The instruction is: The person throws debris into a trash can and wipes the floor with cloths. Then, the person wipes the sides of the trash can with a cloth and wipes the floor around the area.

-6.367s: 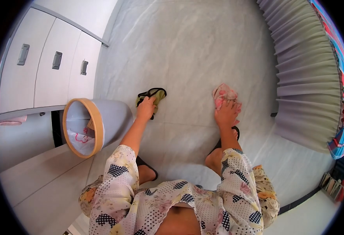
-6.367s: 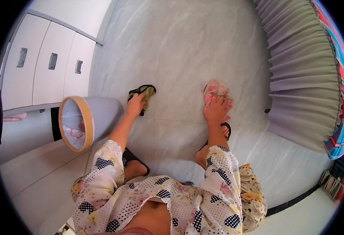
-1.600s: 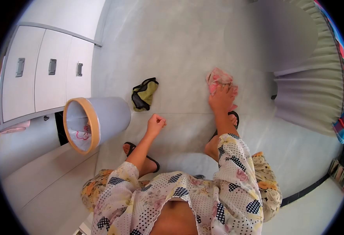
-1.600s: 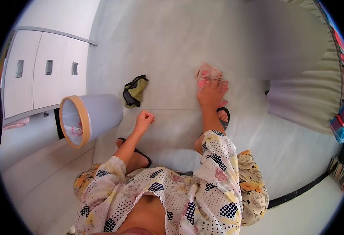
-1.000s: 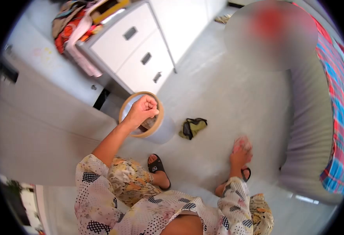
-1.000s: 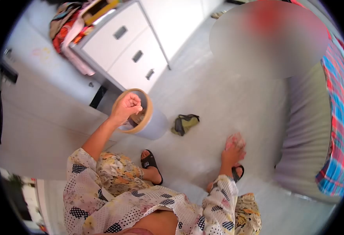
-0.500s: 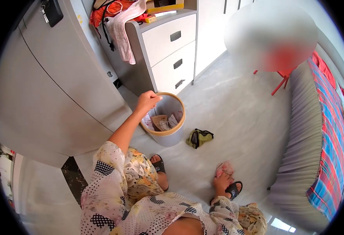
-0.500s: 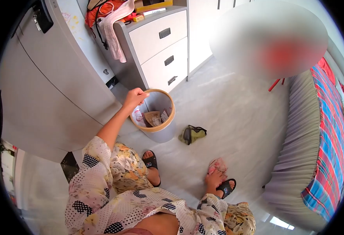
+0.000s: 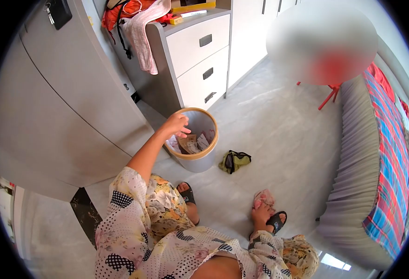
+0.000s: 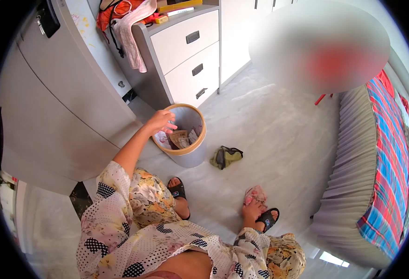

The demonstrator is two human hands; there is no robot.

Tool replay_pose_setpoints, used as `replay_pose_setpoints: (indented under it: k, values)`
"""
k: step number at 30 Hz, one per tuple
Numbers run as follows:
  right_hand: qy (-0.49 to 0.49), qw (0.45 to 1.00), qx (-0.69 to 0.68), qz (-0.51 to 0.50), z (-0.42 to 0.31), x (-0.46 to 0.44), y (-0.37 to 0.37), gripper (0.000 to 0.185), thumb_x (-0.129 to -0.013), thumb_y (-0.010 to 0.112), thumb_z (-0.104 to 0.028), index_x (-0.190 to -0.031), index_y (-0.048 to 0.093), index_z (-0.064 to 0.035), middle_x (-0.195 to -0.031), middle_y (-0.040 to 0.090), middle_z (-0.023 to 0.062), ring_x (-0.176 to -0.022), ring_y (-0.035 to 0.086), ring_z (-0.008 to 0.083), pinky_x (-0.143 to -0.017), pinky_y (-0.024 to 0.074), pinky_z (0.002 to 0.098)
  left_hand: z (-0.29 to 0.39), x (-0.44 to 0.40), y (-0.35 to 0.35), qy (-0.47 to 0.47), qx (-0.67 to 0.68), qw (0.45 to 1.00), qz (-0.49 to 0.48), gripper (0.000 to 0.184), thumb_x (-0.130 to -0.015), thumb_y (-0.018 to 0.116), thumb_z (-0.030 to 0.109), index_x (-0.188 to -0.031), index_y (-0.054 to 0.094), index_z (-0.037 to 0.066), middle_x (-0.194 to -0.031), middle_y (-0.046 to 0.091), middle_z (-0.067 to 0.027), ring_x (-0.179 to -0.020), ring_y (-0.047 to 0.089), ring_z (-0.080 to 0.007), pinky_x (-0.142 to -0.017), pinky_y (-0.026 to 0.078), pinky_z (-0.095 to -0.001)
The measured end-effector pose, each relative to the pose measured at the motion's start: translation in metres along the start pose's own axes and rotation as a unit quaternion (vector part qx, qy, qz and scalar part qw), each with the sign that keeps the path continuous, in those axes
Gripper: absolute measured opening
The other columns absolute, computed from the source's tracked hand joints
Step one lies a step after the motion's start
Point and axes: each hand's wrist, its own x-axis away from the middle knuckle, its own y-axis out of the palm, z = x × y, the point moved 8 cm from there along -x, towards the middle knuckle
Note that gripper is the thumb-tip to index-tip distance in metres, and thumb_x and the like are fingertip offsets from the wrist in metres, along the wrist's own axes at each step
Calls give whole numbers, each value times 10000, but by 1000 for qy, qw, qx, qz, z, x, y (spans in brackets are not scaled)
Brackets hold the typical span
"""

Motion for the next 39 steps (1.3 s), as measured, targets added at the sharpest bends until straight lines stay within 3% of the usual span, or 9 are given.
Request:
replay_pose_setpoints:
  k: [5, 11, 17, 20, 23, 26, 29, 32, 39]
  values:
    - [11, 1000, -6, -26, -5, 4, -8, 755, -784, 676, -413, -1392, 383, -74, -1492, 291, 259, -1401, 226, 436, -1146, 173, 560, -4, -7, -8, 21, 0, 1000, 21, 404, -943, 513, 140, -1297, 474, -51, -1283, 535, -242, -969, 678, -297, -651, 578, -331]
    - [10, 1000, -6, -8, 1, -1, 4, 759, -784, 673, -419, -1405, 376, -98, -1529, 222, 238, -1421, 173, 435, -1159, 148, 553, 17, 3, -11, 69, -27, 996, 41, 316, -874, 613, 74, -1156, 575, -64, -1041, 679, -179, -800, 708, -219, -592, 563, -300]
    - [37, 999, -11, -25, -3, 5, -9, 744, -777, 676, -419, -1400, 395, -126, -1533, 198, 217, -1420, 152, 456, -1113, 263, 583, 25, 10, -10, 93, -86, 989, 79, 275, -899, 609, 136, -1124, 594, -23, -986, 693, -148, -737, 702, -189, -530, 549, -267]
    - [37, 999, 5, -20, 1, -1, 1, 737, -773, 677, -411, -1397, 403, -129, -1510, 230, 214, -1413, 159, 465, -1094, 295, 592, 21, 6, -10, 133, -86, 984, 79, 235, -915, 574, 120, -1109, 601, -11, -1001, 686, -161, -668, 688, -184, -582, 559, -298]
    - [36, 999, 12, -11, -1, 1, -1, 728, -771, 677, -403, -1390, 409, -131, -1491, 257, 212, -1406, 173, 467, -1094, 295, 591, 30, 6, -8, 210, -234, 945, 94, 219, -907, 538, 71, -1101, 608, -5, -1006, 671, -163, -723, 686, -197, -683, 554, -320]
    - [38, 999, -4, -28, -4, 6, -11, 718, -769, 678, -399, -1381, 416, -130, -1488, 261, 215, -1402, 181, 471, -1089, 299, 591, 46, 15, -3, 341, -340, 867, 131, 264, -854, 548, -3, -1110, 614, -4, -1034, 653, -156, -823, 672, -213, -767, 532, -330]
    - [39, 999, -17, -23, -3, 5, -10, 714, -768, 678, -398, -1377, 417, -132, -1482, 267, 218, -1397, 190, 474, -1091, 293, 591, 47, 17, 0, 312, -335, 882, 110, 324, -819, 542, -72, -1128, 608, -2, -1057, 656, -109, -893, 653, -178, -764, 526, -281]
    - [35, 999, -7, -25, -1, 3, -6, 720, -767, 679, -396, -1381, 412, -133, -1481, 269, 221, -1396, 194, 473, -1096, 283, 591, 41, 9, -4, 309, -327, 887, 100, 367, -785, 556, -128, -1127, 609, -4, -1069, 648, -124, -895, 668, -185, -758, 531, -281]
    - [30, 999, -12, -16, -3, 4, -9, 727, -767, 683, -387, -1387, 407, -126, -1487, 272, 232, -1395, 198, 473, -1109, 257, 589, 38, 15, -9, 261, -249, 925, 122, 328, -773, 625, -90, -1090, 623, -5, -1061, 669, -165, -849, 703, -200, -729, 547, -307]
